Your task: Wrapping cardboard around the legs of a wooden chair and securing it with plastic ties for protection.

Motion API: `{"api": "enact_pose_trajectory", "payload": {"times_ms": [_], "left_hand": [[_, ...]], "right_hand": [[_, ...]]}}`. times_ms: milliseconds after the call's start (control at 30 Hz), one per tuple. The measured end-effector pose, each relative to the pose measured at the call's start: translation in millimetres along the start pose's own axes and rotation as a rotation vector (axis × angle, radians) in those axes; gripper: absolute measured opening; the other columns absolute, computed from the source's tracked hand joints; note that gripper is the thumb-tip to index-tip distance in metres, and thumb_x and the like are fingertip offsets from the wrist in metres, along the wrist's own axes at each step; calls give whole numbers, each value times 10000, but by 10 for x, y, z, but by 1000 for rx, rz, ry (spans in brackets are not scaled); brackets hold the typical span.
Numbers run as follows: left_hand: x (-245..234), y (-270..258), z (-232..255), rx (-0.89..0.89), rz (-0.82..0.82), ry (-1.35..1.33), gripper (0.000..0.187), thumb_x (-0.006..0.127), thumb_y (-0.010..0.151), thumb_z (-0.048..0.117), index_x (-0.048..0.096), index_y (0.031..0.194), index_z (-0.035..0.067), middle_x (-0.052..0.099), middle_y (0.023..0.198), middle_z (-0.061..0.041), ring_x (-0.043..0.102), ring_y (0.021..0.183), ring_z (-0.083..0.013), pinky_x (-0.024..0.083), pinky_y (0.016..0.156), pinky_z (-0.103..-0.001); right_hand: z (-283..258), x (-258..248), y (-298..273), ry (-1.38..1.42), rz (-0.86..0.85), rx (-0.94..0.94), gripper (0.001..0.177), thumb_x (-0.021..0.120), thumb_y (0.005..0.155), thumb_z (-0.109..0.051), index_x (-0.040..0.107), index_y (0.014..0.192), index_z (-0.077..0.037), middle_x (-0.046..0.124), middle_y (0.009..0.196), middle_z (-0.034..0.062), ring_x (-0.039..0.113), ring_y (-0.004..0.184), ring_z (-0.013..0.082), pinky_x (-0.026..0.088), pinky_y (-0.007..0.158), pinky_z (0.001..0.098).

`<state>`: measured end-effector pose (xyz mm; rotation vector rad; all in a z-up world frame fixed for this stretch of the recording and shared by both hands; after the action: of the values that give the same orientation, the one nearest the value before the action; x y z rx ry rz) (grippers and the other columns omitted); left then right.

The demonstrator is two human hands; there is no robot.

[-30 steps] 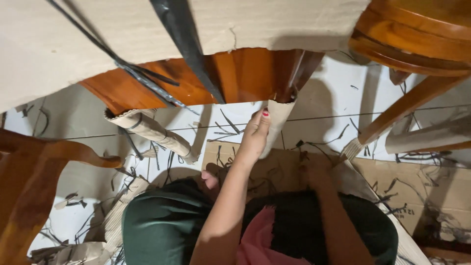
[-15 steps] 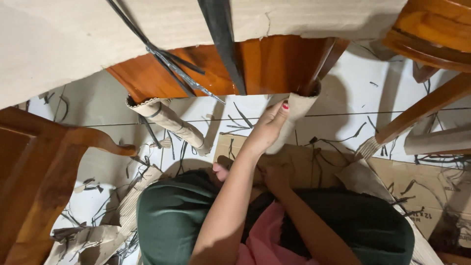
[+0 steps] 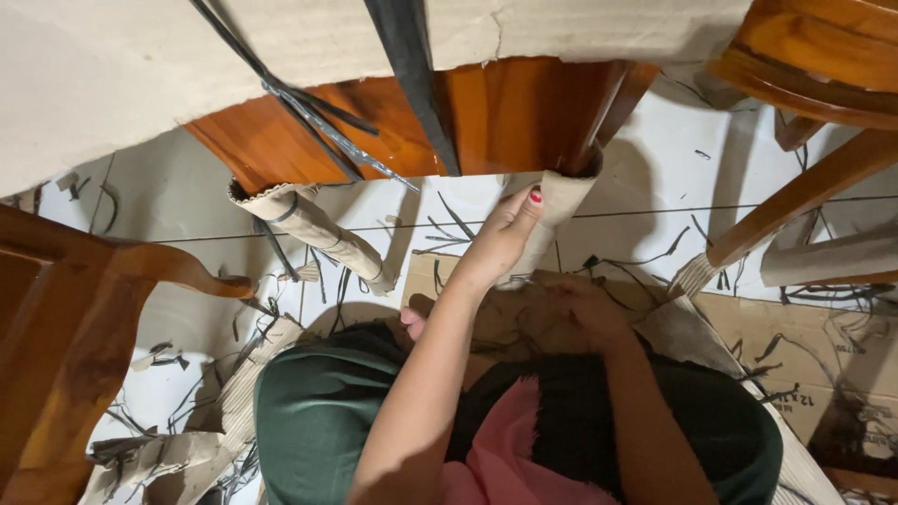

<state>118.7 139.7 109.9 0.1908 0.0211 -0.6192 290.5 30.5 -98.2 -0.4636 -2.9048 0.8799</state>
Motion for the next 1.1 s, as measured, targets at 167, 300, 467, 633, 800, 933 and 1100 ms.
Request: {"api": "enact_pose_trajectory", "payload": {"times_ms": [167,300,467,633,800,933,1100], "left_hand": [[-18,1,23,-29,-1,5,476,411,1131,408,567,1465,108,609,1397,-257,519,1375,-371,370,1190,-543],[24,-22,-13,-46,4,8,479,418,1127,414,568,1462,105,606,1400,-259,514,1381,-374,368,1194,-537],[38,-52,52,-66,9,8,493,391,1131,425,560,1472,110,605,1415,-243,516,1386,-374,365,1197,-540],[15,-5,-96,-69,22,27,483,401,1131,425,568,1468,122,614,1405,-234,518,1383,-363,373,1195,-538],[37,-6,-51,-84,36,45,499,403,1122,446,565,1470,126,592,1417,-270,494,1397,-405,345,1213,-552],[8,2,-129,-83,30,62,491,402,1129,451,575,1468,141,597,1421,-245,502,1395,-383,364,1204,-538],[23,25,-158,-105,32,56,489,410,1123,481,585,1464,178,610,1424,-202,522,1389,-343,366,1206,-515]], "right_hand": [[-163,-293,-129,-87,37,8,335,784,932,-191,713,1202,-7,624,904,112,625,769,224,502,632,361],[457,-566,430,-939,63,-150,378,655,940,-276,733,1274,-118,732,1167,138,714,1090,330,587,903,421],[228,188,76,-1079,14,-298,500,551,1018,-454,676,1381,-134,653,1399,161,620,1201,420,451,1092,438],[613,664,342,-1015,92,-712,340,685,893,-408,748,1207,-296,767,1123,-17,705,1085,237,524,978,371],[1343,1127,1043,-1628,138,-1224,211,664,884,-225,737,1081,-206,724,1106,18,671,1025,235,528,934,387],[608,1203,238,-1411,169,-1076,134,584,927,-237,709,885,-212,623,930,-24,658,854,196,519,666,330],[861,679,684,-1038,14,-1142,377,694,861,-535,653,717,-190,606,927,28,614,882,264,495,772,338]]}}
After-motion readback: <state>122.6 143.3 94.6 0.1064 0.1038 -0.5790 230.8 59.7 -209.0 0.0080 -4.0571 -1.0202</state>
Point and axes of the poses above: each hand's wrist, its own y-axis towards the middle knuckle, its own x-axis out of the palm, z = x × y, the point moved 1 cm from there along y, towards the middle knuckle
